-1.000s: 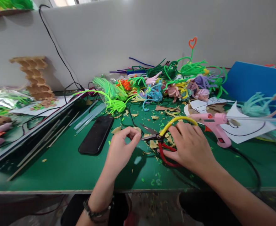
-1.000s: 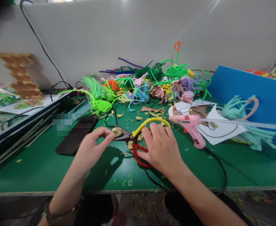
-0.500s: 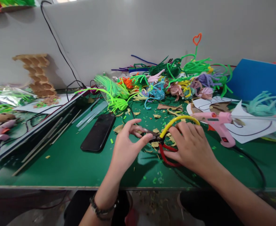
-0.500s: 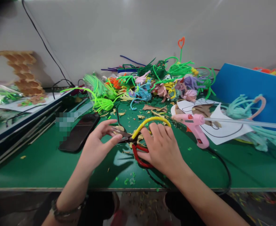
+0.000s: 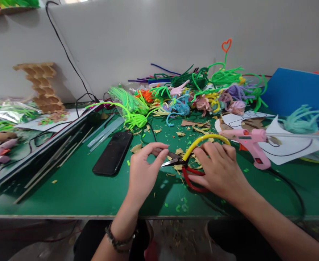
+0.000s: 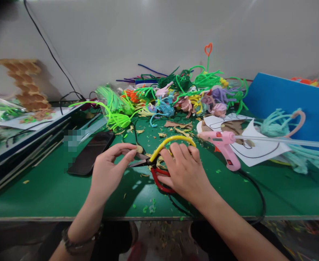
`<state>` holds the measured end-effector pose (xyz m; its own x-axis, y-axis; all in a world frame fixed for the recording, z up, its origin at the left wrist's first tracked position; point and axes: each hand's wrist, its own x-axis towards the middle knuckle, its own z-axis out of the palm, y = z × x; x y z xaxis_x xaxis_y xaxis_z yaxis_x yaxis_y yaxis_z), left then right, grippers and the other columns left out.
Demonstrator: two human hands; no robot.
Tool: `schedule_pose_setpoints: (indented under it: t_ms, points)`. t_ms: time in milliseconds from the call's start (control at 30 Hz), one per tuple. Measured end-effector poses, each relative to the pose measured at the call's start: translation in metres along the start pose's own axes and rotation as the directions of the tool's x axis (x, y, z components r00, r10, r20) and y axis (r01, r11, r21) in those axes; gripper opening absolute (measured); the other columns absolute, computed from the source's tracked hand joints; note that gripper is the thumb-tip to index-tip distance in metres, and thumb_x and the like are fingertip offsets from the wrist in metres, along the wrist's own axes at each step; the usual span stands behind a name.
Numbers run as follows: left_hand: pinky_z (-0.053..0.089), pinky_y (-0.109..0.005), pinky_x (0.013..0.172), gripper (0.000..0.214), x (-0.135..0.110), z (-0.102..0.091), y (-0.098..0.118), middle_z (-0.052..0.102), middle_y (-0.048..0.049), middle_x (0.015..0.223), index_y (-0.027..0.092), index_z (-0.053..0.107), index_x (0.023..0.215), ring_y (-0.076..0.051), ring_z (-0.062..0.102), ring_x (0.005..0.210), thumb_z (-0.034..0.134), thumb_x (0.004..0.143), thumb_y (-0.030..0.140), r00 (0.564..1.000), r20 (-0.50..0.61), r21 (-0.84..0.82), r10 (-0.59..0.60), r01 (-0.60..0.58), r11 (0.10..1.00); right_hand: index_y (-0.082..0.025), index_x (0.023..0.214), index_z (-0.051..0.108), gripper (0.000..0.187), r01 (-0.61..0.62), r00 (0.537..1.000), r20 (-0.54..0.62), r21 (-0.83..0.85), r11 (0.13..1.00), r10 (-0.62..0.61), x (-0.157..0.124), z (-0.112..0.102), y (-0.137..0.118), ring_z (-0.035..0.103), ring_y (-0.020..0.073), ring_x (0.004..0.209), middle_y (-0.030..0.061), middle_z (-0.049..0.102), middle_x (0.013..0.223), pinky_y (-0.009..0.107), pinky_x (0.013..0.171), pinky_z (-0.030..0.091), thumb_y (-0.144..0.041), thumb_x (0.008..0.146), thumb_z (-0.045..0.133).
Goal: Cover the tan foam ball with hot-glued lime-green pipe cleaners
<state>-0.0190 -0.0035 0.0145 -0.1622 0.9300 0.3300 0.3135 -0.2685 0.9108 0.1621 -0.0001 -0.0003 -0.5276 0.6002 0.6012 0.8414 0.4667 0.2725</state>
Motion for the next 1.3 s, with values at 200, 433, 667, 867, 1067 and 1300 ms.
schedule_pose_setpoints:
  t_ms: [200,433,667,867,1067,1300]
  points:
    - [0.047,-0.027,0.077,0.038,0.002,-0.003,-0.007,0.069,0.0018,0.068,0.020,0.055,0.110,-0.017,0.067,0.075,0.064,0.073,0.021,0.999,0.034,-0.084,-0.012,0.015,0.996,-0.017,0.090,0.054,0.035,0.026,1.000,0.005,-0.005,1.000,-0.026,0.001,-0.002,0.000,0.045,0.0226,0.075,0.0060,0.054,0.080,0.031,0.068,0.026,-0.040,0.068,0.067]
    - [0.048,-0.029,0.080,0.044,0.002,-0.002,-0.009,0.071,-0.0008,0.076,0.019,0.044,0.119,-0.017,0.067,0.078,0.058,0.077,0.022,0.990,0.131,-0.161,-0.043,0.064,0.985,-0.016,0.091,0.054,0.035,0.006,1.000,-0.003,0.003,1.000,-0.006,-0.001,0.001,-0.001,0.047,0.0231,0.077,0.0066,0.054,0.082,0.031,0.070,0.027,-0.039,0.068,0.067]
    - [0.050,-0.027,0.071,0.035,0.004,-0.010,-0.010,0.070,-0.0015,0.074,0.017,0.045,0.115,-0.017,0.067,0.076,0.051,0.080,0.020,0.971,0.238,-0.047,0.017,-0.006,0.999,-0.015,0.092,0.056,0.037,0.017,1.000,0.024,0.011,1.000,-0.017,0.000,0.000,0.000,0.048,0.0234,0.079,0.0071,0.056,0.082,0.031,0.071,0.027,-0.038,0.066,0.069]
    - [0.048,-0.025,0.065,0.032,0.012,-0.025,-0.014,0.072,-0.0033,0.078,0.014,0.050,0.113,-0.015,0.065,0.065,0.046,0.083,0.024,0.976,0.207,0.253,0.069,-0.122,0.960,-0.015,0.088,0.056,0.043,0.010,1.000,-0.009,-0.017,1.000,-0.010,0.001,-0.001,0.003,0.048,0.0231,0.078,0.0072,0.056,0.081,0.031,0.070,0.026,-0.040,0.059,0.075]
    - [0.047,-0.024,0.066,0.030,0.009,-0.022,-0.011,0.072,-0.0017,0.075,0.016,0.059,0.105,-0.015,0.065,0.069,0.037,0.088,0.028,0.973,0.213,0.276,0.093,-0.151,0.949,-0.016,0.086,0.055,0.049,0.029,1.000,-0.006,-0.015,0.999,-0.030,0.003,-0.001,0.003,0.048,0.0227,0.075,0.0056,0.056,0.079,0.030,0.068,0.026,-0.043,0.053,0.079]
    - [0.046,-0.026,0.063,0.017,0.008,-0.018,-0.003,0.070,-0.0009,0.064,0.018,0.065,0.062,-0.017,0.063,0.064,0.060,0.074,0.029,0.943,0.320,0.235,0.096,-0.178,0.955,-0.018,0.084,0.053,0.051,0.101,0.995,-0.031,0.050,0.994,-0.099,0.001,-0.002,0.003,0.046,0.0213,0.073,0.0033,0.055,0.075,0.029,0.068,0.026,-0.043,0.048,0.081]
